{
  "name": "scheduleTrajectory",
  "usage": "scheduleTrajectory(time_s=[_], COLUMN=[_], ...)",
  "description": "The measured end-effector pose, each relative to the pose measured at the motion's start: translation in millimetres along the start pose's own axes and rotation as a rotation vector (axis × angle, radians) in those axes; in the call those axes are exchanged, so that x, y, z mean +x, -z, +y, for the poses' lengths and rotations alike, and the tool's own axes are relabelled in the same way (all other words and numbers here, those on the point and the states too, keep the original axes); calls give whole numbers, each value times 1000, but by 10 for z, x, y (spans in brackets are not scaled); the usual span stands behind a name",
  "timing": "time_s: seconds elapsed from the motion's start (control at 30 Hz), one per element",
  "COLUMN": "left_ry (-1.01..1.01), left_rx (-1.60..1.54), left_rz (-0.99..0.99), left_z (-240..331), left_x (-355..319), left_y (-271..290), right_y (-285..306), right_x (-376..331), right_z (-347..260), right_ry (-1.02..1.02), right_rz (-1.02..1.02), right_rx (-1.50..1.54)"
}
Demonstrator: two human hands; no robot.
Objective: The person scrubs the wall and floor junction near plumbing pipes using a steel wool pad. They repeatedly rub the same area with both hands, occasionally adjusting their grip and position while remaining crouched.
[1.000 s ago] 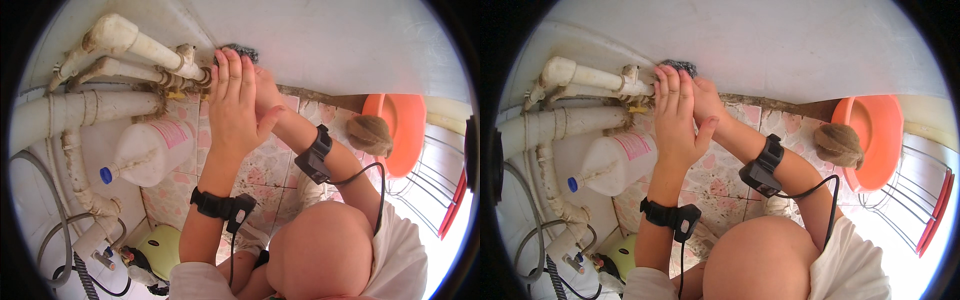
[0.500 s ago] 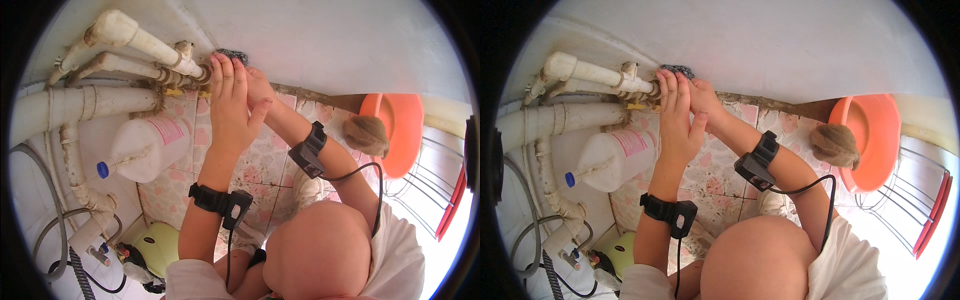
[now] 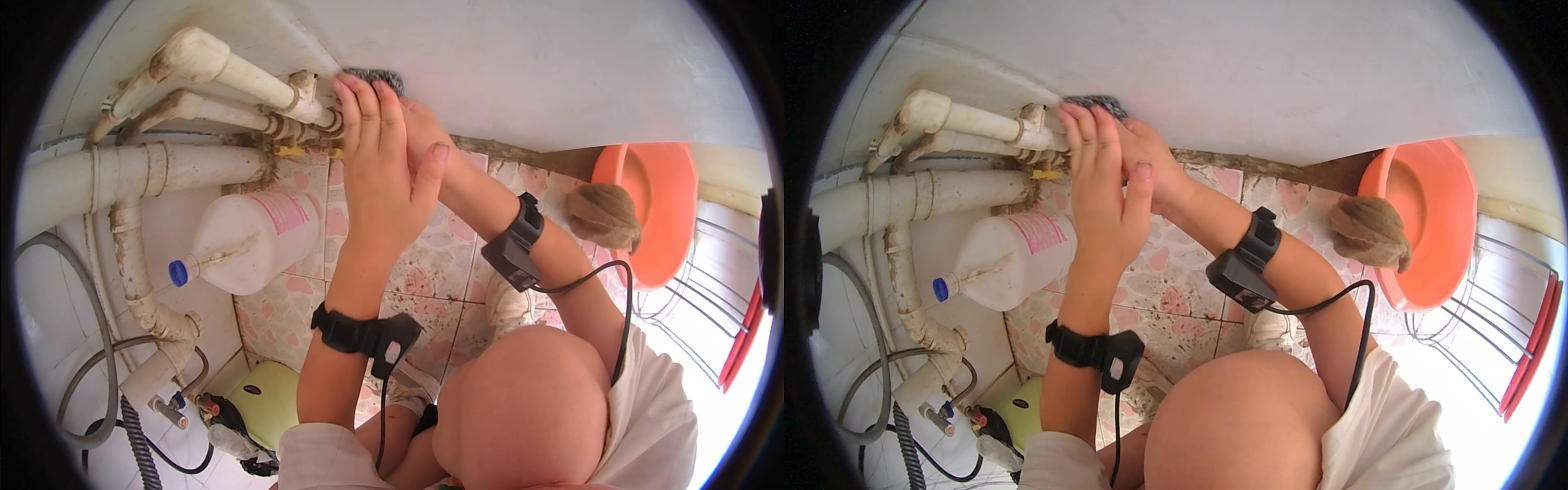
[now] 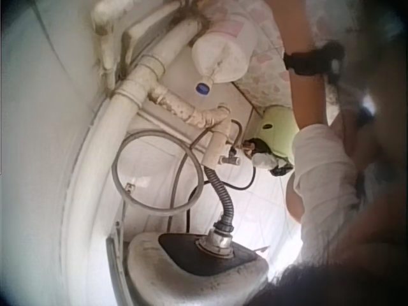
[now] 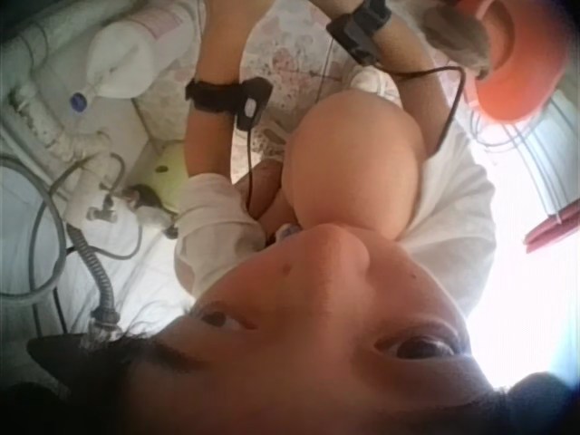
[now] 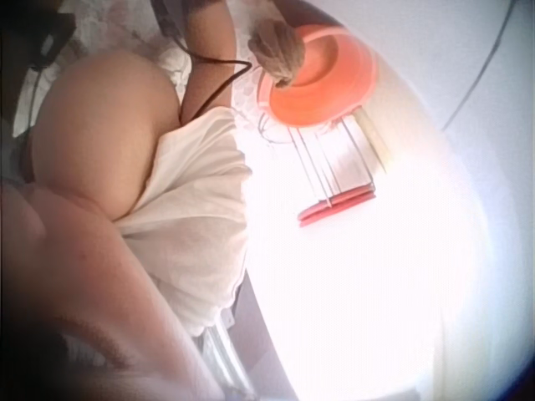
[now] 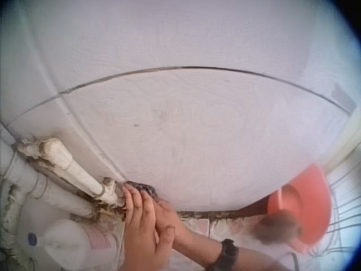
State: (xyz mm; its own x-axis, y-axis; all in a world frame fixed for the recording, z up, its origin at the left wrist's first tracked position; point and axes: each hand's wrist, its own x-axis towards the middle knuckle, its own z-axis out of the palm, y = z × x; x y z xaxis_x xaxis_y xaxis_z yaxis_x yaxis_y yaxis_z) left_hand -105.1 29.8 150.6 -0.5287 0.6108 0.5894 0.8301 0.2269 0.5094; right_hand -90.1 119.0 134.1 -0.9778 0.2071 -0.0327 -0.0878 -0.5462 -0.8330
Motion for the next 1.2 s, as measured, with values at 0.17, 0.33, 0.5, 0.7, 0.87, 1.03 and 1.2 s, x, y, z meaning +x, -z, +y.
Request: scheduleTrajectory(time_s=[0.17, 0.33, 0.5, 0.7, 0.87, 1.03, 1.2], left_ry=[14, 117, -31, -15, 90, 63, 63], left_rx=[97, -13, -31, -22, -39, -28, 36], left_rz=[-106, -155, 46, -13, -135, -112, -144], left_z=[-21, 13, -7, -28, 45, 80, 125], left_x=[13, -90, -37, -24, -29, 32, 66], left_y=[92, -41, -140, -71, 80, 113, 99], right_y=[57, 58, 181, -6, -46, 80, 30], right_x=[-11, 6, -65, -11, -92, -49, -7], right_z=[-10, 74, -48, -61, -133, -64, 51], right_ry=[61, -241, 95, -192, -343, -235, 249], right_rz=[-20, 130, -146, 68, 228, 35, 70], right_rx=[-56, -10, -493, 174, 225, 98, -437])
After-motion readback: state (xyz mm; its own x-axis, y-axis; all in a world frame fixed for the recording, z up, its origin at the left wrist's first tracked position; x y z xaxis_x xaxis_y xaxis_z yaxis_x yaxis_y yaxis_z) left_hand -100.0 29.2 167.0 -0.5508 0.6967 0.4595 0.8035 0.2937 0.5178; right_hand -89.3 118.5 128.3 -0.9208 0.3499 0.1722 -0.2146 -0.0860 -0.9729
